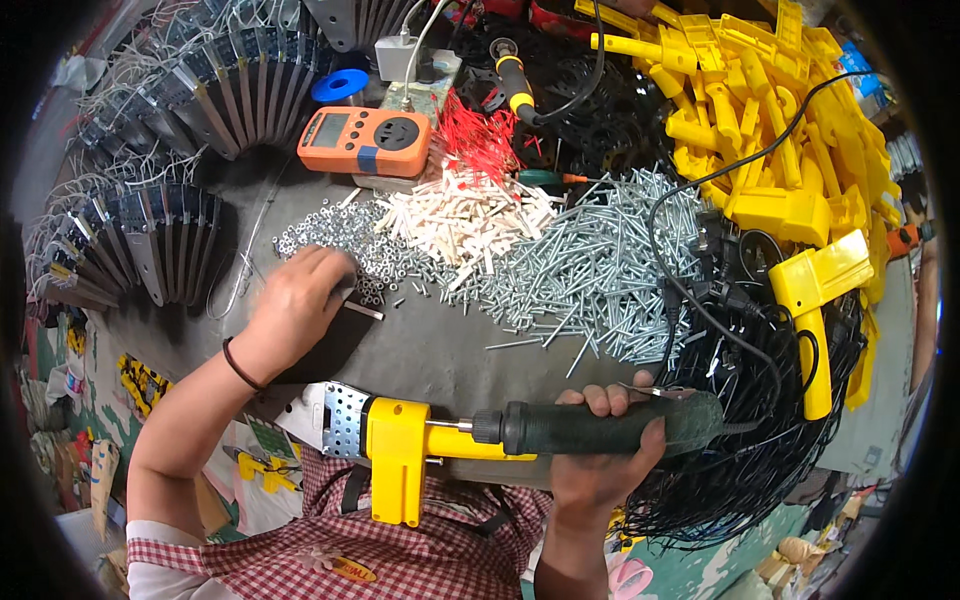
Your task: The person applies a sticker to a metal component, attaches a yellow plastic housing to it, and secures the housing using a power screwdriver.
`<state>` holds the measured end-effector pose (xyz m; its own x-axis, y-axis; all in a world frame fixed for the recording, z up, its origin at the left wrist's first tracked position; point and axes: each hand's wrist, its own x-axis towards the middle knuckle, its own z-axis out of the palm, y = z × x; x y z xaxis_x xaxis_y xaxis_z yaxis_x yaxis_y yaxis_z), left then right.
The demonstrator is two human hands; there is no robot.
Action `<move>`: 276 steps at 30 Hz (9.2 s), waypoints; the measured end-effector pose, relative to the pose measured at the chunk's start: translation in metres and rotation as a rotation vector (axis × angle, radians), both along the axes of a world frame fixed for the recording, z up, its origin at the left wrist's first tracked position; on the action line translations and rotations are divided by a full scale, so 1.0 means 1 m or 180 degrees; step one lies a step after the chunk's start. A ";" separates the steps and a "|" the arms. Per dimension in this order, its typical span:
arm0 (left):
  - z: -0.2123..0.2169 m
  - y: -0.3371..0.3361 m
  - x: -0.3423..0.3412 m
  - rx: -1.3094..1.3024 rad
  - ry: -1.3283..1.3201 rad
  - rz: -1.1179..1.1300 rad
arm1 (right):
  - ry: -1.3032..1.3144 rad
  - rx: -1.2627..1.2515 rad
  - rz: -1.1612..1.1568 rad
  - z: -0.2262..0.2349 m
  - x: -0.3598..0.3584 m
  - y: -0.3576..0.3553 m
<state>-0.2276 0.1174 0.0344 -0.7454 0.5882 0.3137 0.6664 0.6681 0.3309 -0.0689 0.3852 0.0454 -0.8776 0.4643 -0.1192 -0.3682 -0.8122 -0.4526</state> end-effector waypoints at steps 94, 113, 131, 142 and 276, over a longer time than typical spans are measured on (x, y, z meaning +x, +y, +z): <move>0.014 -0.020 0.092 0.0661 -0.1525 -0.0628 | 0.0113 0.0184 -0.0103 0.010 0.032 -0.006; 0.012 -0.016 0.091 0.0499 -0.1335 -0.0941 | 0.0197 0.0271 -0.0337 -0.006 0.024 -0.015; -0.003 -0.004 0.007 0.0194 -0.0240 0.0115 | 0.0187 0.0136 -0.0046 -0.003 0.026 -0.010; 0.022 -0.025 0.077 0.0986 -0.1229 -0.0279 | 0.0164 0.0144 -0.0067 -0.004 0.028 -0.008; -0.028 -0.120 0.232 0.2644 -0.2313 0.1810 | 0.1681 0.5720 0.2817 -0.005 -0.014 -0.207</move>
<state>0.0043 -0.0022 0.0065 -0.9863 -0.0544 -0.1556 -0.1638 0.2137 0.9631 -0.0833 0.1781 0.0401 -0.6701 -0.7230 0.1681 -0.5444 0.3247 -0.7734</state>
